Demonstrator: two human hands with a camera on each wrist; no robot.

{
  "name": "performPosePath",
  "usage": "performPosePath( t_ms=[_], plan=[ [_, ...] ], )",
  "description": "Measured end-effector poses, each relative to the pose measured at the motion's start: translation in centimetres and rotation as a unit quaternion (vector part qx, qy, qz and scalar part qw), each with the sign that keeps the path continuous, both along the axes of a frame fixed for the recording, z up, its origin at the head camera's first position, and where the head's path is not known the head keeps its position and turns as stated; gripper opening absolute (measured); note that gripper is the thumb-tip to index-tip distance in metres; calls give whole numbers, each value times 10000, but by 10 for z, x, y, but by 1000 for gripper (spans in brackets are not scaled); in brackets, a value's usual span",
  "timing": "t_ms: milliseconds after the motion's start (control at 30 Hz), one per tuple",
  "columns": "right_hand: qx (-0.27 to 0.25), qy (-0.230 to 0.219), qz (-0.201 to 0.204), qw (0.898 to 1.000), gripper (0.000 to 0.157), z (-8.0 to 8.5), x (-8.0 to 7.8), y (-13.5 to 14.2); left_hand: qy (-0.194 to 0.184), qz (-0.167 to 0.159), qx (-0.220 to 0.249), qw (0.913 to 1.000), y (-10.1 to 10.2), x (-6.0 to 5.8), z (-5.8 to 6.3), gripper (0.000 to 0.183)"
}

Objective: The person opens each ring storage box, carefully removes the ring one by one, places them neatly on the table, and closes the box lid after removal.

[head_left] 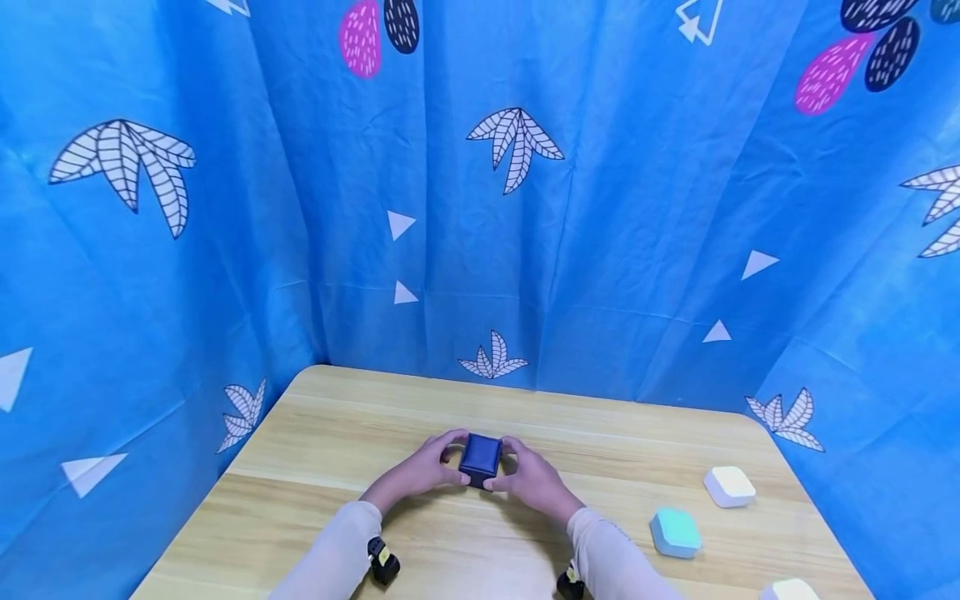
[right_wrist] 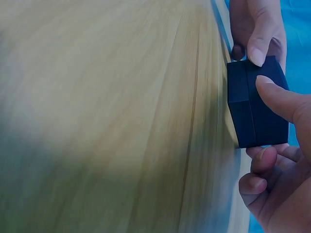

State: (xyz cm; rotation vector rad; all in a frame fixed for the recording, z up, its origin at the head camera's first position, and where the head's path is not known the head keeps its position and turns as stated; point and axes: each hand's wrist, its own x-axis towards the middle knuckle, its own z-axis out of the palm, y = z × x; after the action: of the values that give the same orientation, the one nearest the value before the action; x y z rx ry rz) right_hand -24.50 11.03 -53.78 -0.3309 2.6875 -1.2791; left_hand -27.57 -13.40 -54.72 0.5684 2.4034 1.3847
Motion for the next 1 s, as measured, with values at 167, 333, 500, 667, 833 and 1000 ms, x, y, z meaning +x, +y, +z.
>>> performPosePath(
  t_ms=[167,333,500,667,833,1000],
  plan=[
    [-57,-38,23,10000,83,-2,1,-8,-25,123,-112,9999,-7,5,1,82],
    [-58,-64,26,10000,84,-3,2,-16,-14,158,-140,9998,-15,9,1,83],
    [-93,-69,34,9999,84,-3,1,-22,18,196,-108,9997,-22,11,2,83],
    [-102,-86,48,9999,85,-4,1,-29,12,263,-150,9995,-29,12,2,82],
    [-9,13,34,10000,84,-4,2,-37,2,303,-195,9994,-37,13,1,83],
    [31,42,63,10000,85,-1,3,-44,-36,369,-201,9991,-44,15,0,84]
  ],
)
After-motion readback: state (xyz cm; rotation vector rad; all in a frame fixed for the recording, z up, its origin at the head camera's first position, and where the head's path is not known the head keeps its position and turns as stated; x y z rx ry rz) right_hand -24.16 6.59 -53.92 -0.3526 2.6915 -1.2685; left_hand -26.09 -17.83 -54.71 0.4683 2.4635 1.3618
